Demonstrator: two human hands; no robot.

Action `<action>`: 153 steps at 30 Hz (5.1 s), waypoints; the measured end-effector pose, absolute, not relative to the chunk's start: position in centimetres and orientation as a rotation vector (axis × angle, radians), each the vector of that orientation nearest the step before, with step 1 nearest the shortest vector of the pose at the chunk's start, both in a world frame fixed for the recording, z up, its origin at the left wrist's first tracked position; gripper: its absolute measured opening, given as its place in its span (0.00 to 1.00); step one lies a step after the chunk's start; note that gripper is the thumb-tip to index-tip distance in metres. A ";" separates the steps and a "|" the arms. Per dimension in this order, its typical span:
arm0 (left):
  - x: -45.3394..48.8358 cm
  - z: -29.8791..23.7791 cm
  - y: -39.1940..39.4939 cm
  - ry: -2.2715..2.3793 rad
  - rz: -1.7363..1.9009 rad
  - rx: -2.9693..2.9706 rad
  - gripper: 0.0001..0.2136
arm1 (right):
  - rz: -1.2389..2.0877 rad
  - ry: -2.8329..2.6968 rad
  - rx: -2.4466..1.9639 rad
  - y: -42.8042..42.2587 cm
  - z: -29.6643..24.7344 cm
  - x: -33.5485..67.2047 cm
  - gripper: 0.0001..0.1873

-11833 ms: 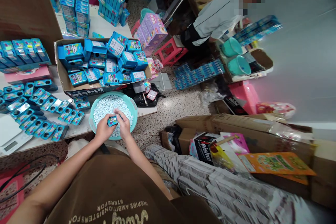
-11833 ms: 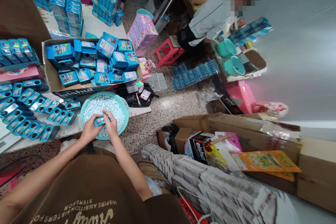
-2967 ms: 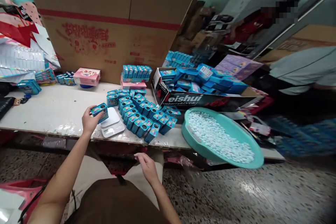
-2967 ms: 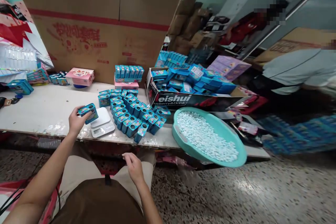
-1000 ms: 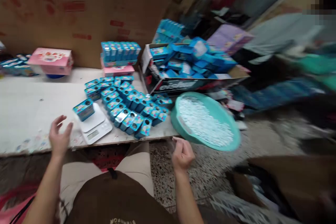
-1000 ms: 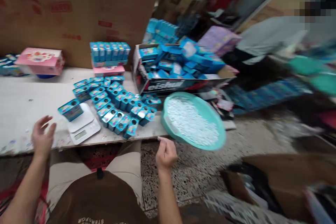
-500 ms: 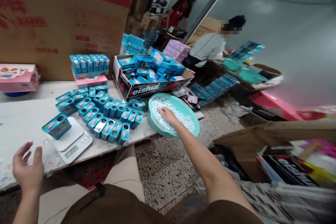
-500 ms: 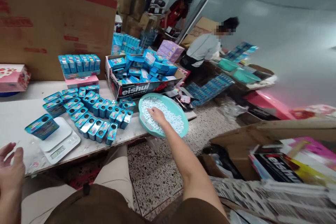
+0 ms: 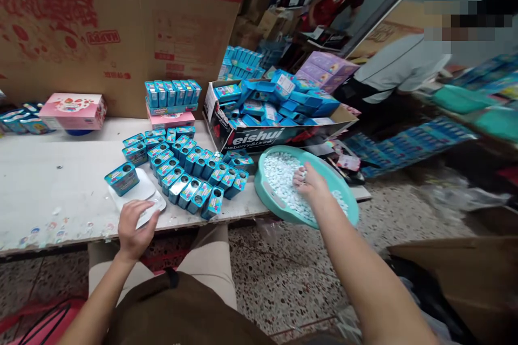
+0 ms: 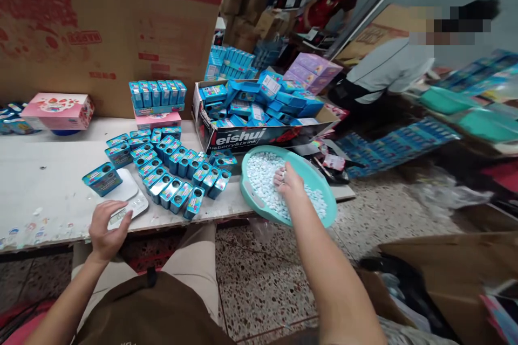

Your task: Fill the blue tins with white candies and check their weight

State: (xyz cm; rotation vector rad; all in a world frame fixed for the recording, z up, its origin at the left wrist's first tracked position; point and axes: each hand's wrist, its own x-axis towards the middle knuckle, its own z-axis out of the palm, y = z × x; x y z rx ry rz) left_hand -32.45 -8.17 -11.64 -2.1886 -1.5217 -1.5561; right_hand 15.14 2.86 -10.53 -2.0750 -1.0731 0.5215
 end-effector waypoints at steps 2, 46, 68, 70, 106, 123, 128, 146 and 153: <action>-33.5 -11.6 -8.0 -1.644 -1.622 -2.004 0.08 | 0.801 -0.978 -1.874 2.4 -9.2 13.4 0.32; -42.1 -21.7 -9.1 -2.199 -1.570 -1.449 0.09 | 1.639 -0.580 -1.188 8.6 -6.4 -31.7 0.20; -41.9 -21.5 -8.6 -2.244 -1.531 -1.472 0.10 | 1.755 -0.411 -1.072 9.8 -5.9 -29.5 0.21; -41.9 -21.5 -8.5 -2.235 -1.511 -1.474 0.10 | 1.765 -0.405 -1.066 9.8 -5.9 -29.5 0.21; -61.9 -11.9 1.3 -2.687 -1.004 -1.585 0.25 | 1.554 -0.537 -1.208 -5.0 -9.4 -15.7 0.27; -39.7 -15.9 9.4 -2.552 -1.212 -1.968 0.22 | 1.768 -0.300 -0.982 -7.6 -8.6 -15.1 0.26; -40.6 -14.4 9.3 -2.441 -1.291 -2.000 0.15 | 1.817 -0.220 -0.883 -7.2 -8.3 -12.7 0.26; -40.1 -13.4 -2.8 -2.437 -1.585 -1.916 0.20 | 1.906 -0.220 -0.785 -6.3 -7.7 -13.3 0.22; -40.9 -14.6 -3.6 -2.340 -1.625 -1.912 0.32 | 1.852 -0.256 -0.876 -7.1 -7.9 -12.7 0.22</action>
